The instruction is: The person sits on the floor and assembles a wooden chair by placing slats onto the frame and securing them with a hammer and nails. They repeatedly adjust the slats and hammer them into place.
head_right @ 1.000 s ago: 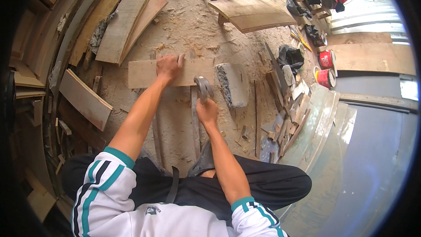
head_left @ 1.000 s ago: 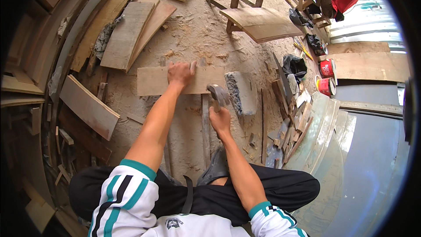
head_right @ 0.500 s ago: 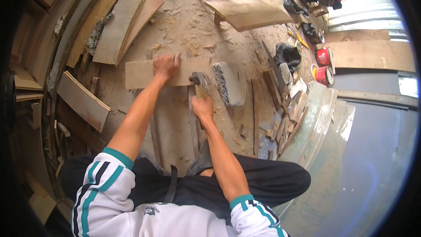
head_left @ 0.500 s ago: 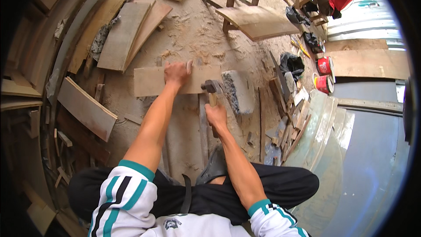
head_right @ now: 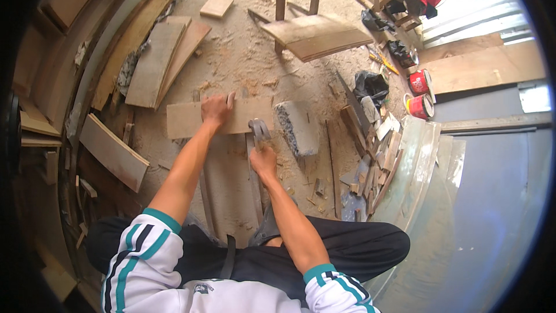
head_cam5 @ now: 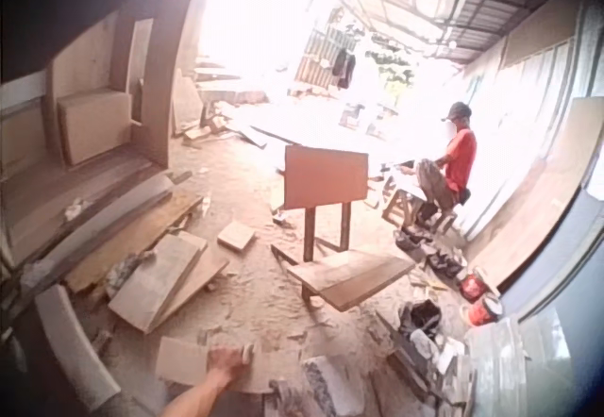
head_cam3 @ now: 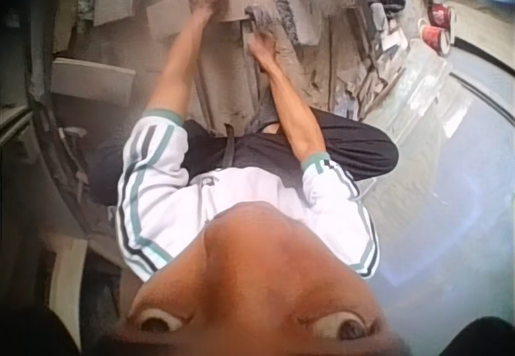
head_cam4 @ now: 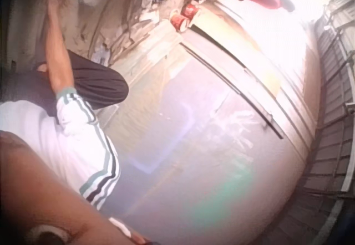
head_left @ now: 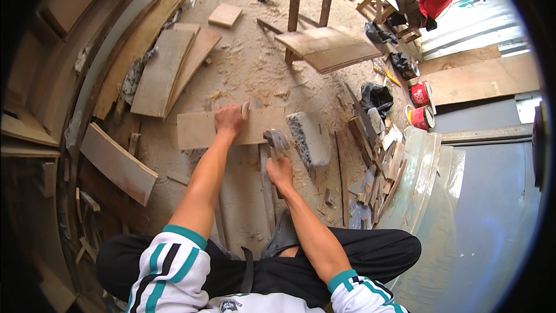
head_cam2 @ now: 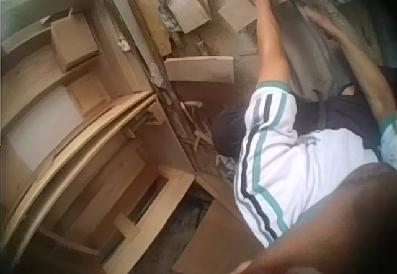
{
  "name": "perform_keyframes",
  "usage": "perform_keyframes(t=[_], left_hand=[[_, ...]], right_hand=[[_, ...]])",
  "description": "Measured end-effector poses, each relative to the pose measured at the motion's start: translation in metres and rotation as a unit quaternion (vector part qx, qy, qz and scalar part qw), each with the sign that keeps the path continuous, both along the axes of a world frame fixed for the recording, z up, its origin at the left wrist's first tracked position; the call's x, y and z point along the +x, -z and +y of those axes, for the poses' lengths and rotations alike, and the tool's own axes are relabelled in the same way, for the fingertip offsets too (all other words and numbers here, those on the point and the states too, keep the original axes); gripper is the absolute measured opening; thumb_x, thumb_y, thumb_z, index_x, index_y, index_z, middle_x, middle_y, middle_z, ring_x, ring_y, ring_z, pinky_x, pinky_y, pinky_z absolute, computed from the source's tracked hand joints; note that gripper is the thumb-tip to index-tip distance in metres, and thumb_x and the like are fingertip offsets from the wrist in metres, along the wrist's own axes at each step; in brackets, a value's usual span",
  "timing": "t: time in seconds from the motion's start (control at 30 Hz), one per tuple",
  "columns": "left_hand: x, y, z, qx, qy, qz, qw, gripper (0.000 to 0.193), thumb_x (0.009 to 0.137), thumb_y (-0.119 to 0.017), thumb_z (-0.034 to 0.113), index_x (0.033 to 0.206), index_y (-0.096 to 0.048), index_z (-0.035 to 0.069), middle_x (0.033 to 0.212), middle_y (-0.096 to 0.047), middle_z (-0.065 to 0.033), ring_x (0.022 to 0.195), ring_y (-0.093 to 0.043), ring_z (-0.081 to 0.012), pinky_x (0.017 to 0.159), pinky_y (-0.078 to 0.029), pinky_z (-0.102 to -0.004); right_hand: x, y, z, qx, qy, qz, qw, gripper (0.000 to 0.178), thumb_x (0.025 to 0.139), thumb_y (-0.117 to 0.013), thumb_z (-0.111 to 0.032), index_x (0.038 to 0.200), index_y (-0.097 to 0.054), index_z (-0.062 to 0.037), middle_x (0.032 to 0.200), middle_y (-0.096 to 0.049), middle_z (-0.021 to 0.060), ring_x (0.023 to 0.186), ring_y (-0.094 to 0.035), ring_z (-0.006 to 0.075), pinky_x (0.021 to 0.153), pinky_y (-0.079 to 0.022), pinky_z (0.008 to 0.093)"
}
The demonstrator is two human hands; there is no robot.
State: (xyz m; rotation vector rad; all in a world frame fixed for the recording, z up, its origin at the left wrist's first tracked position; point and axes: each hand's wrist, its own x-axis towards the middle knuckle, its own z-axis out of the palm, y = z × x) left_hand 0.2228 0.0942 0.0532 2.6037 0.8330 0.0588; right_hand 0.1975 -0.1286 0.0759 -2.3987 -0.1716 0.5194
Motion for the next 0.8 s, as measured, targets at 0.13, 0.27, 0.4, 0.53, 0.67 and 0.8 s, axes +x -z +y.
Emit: perform_keyframes(t=[0.13,0.27,0.4,0.53,0.67,0.8], left_hand=[[-0.015,0.002,0.004,0.027,0.107,-0.086,0.990,0.048,0.100,-0.041,0.045,0.117,-0.067,0.008,0.121,-0.065,-0.0143,0.113,-0.060,-0.0275,0.101,-0.038,-0.0455],[-0.030,0.011,-0.031,0.109,0.352,-0.238,0.899,0.046,0.099,-0.047,0.036,0.135,-0.054,0.009,0.141,-0.053,-0.0100,0.131,-0.049,-0.0238,0.113,-0.031,-0.0459],[-0.052,0.028,-0.037,0.172,0.386,-0.193,0.885,0.046,0.094,-0.054,0.028,0.135,-0.053,0.008,0.143,-0.052,-0.0083,0.134,-0.046,-0.0234,0.114,-0.032,-0.0458],[-0.048,0.038,-0.039,0.179,0.373,-0.196,0.889,0.045,0.088,-0.060,0.027,0.128,-0.059,0.005,0.141,-0.054,-0.0082,0.134,-0.047,-0.0241,0.112,-0.035,-0.0439],[-0.057,0.038,-0.042,0.240,0.384,-0.219,0.864,0.037,0.088,-0.061,0.022,0.122,-0.064,0.006,0.137,-0.057,-0.0072,0.130,-0.051,-0.0251,0.111,-0.037,-0.0429],[-0.046,-0.020,-0.066,0.143,0.369,-0.178,0.901,0.031,0.089,-0.061,0.024,0.114,-0.067,0.006,0.136,-0.058,-0.0072,0.127,-0.053,-0.0243,0.110,-0.037,-0.0403]], right_hand=[[0.029,-0.048,-0.007,0.001,-0.001,0.079,0.997,0.038,0.081,-0.065,-0.035,0.083,-0.067,0.0025,0.057,-0.061,0.0181,0.053,-0.064,0.0283,0.054,-0.049,0.0423],[0.097,-0.111,-0.054,-0.218,-0.144,0.036,0.965,0.032,0.074,-0.062,-0.022,0.091,-0.072,0.0026,0.083,-0.069,0.0261,0.083,-0.070,0.0391,0.075,-0.055,0.0455],[0.115,-0.216,-0.050,-0.357,-0.220,-0.014,0.908,0.031,0.075,-0.060,-0.018,0.097,-0.073,-0.0006,0.099,-0.070,0.0240,0.095,-0.068,0.0386,0.083,-0.055,0.0455],[0.128,-0.233,-0.072,-0.351,-0.241,-0.040,0.904,0.030,0.075,-0.063,-0.021,0.095,-0.073,-0.0012,0.097,-0.071,0.0234,0.092,-0.069,0.0375,0.081,-0.055,0.0452],[0.130,-0.207,-0.076,-0.279,-0.169,0.079,0.942,0.033,0.077,-0.067,-0.031,0.090,-0.072,-0.0006,0.070,-0.068,0.0173,0.061,-0.069,0.0294,0.062,-0.055,0.0397],[0.138,-0.153,-0.086,-0.283,-0.123,0.051,0.950,0.041,0.080,-0.071,-0.036,0.085,-0.070,0.0042,0.065,-0.066,0.0137,0.054,-0.066,0.0247,0.056,-0.052,0.0374]])
